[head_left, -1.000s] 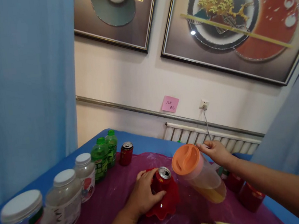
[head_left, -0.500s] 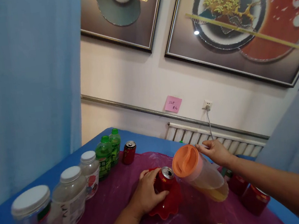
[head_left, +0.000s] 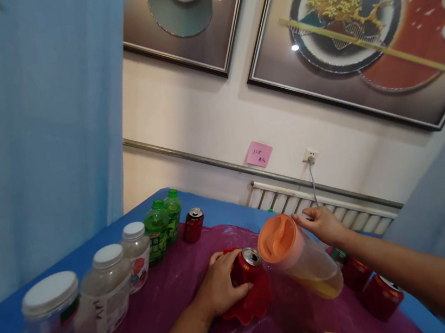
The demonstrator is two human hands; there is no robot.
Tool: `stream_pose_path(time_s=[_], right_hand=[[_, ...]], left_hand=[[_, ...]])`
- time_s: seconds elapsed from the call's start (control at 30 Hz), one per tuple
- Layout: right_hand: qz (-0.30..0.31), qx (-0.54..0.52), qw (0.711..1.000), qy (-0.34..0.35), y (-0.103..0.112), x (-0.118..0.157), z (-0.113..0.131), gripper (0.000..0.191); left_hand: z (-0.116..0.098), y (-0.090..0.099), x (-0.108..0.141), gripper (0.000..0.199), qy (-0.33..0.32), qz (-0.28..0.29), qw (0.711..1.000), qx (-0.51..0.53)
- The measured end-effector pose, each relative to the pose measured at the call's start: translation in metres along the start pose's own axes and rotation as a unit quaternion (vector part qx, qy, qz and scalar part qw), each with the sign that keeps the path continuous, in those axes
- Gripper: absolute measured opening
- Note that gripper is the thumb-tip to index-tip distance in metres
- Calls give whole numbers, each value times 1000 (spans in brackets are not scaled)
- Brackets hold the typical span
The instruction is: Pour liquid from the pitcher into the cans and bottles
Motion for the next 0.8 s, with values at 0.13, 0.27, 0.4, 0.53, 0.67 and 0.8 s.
stream_pose_path(time_s=[0.13,0.27,0.4,0.53,0.67,0.8], right_hand=[[5,16,1000,0,0,-1,-1,56],[5,19,1000,2,0,-1,0,56],[5,23,1000,0,1,0,1,56],[2,25,1000,-1,1,0,2,56],[2,15,1000,-3,1,0,2,55],[4,27,1000,-2,1,-1,1,56]], left_hand=[[0,0,0,74,3,4,1000,0],[0,0,0,74,2,2,1000,3],[0,0,0,75,5,3,1000,4],[-1,0,-1,76,7,9,1000,0],[-1,0,0,74,5,8,1000,4],[0,0,0,74,1,6,1000,4]])
Point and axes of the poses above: each hand's wrist, its own x-axis away from the middle knuckle, its own y-axis out of the back of the hand, z = x × y, the point moved 2 cm from there along -x, towards the middle knuckle, and after that the axes turned 5 degrees about x, right-handed, at the moved point
